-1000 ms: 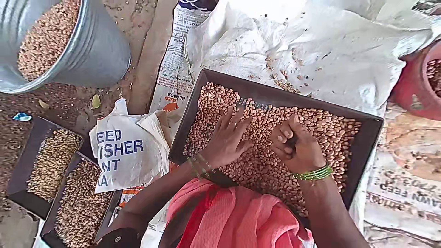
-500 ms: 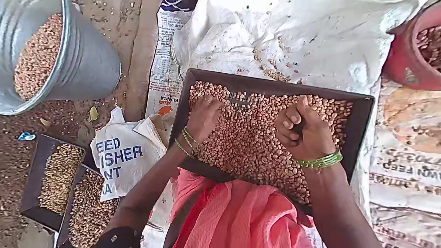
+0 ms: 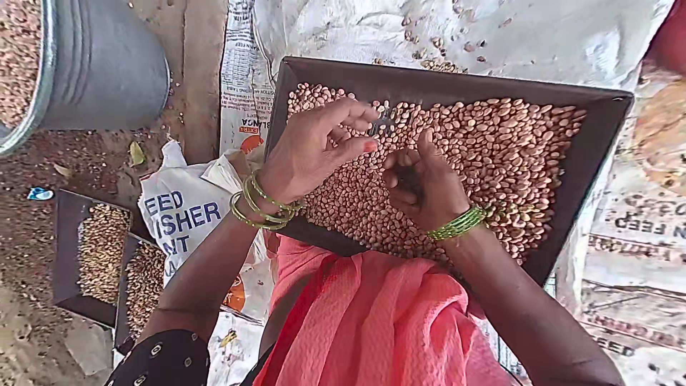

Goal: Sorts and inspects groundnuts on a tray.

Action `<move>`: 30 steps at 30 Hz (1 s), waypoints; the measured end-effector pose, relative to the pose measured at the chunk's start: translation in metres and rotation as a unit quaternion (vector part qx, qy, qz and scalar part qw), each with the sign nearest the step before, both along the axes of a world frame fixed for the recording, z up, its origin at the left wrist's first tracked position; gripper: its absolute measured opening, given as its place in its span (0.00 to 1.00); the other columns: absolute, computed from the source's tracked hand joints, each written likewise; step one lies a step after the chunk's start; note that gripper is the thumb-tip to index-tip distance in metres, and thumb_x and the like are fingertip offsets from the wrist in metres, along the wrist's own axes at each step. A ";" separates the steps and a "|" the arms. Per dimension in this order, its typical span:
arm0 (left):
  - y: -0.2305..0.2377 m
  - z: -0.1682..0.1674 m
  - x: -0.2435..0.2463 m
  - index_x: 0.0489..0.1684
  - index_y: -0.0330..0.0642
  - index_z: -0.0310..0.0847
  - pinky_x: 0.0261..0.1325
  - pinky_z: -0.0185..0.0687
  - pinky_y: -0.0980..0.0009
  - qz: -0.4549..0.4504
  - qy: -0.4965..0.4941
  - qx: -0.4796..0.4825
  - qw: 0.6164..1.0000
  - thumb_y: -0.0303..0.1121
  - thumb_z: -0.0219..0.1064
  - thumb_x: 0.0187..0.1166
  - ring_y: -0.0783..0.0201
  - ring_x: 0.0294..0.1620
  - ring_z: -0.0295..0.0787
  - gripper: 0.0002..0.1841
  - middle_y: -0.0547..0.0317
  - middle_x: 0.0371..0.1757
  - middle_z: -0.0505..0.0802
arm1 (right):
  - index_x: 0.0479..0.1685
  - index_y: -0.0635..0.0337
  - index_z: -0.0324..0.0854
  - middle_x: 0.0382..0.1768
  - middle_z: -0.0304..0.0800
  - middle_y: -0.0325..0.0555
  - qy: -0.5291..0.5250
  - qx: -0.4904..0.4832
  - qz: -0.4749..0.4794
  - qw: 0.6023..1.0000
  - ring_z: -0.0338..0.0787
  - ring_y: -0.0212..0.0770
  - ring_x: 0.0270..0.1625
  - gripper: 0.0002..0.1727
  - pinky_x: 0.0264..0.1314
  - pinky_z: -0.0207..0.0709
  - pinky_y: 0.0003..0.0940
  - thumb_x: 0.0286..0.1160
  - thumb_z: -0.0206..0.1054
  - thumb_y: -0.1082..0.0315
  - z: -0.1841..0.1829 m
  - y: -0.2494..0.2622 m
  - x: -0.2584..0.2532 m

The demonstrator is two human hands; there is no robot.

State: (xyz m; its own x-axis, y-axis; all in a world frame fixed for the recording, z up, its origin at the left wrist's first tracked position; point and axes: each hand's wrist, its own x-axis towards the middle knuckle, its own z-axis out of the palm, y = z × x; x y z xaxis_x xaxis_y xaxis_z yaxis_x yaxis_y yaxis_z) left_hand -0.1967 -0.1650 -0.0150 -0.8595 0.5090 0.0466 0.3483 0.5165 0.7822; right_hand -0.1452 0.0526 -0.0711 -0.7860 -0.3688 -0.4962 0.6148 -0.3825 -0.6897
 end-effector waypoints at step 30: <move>0.014 -0.028 0.017 0.58 0.37 0.88 0.54 0.87 0.66 0.024 0.023 -0.088 0.996 0.30 0.63 0.86 0.60 0.49 0.91 0.12 0.48 0.55 0.92 | 0.32 0.46 0.76 0.19 0.76 0.28 0.008 -0.032 -0.018 0.999 0.60 0.20 0.10 0.34 0.10 0.53 0.13 0.94 0.28 0.40 0.011 0.013 -0.003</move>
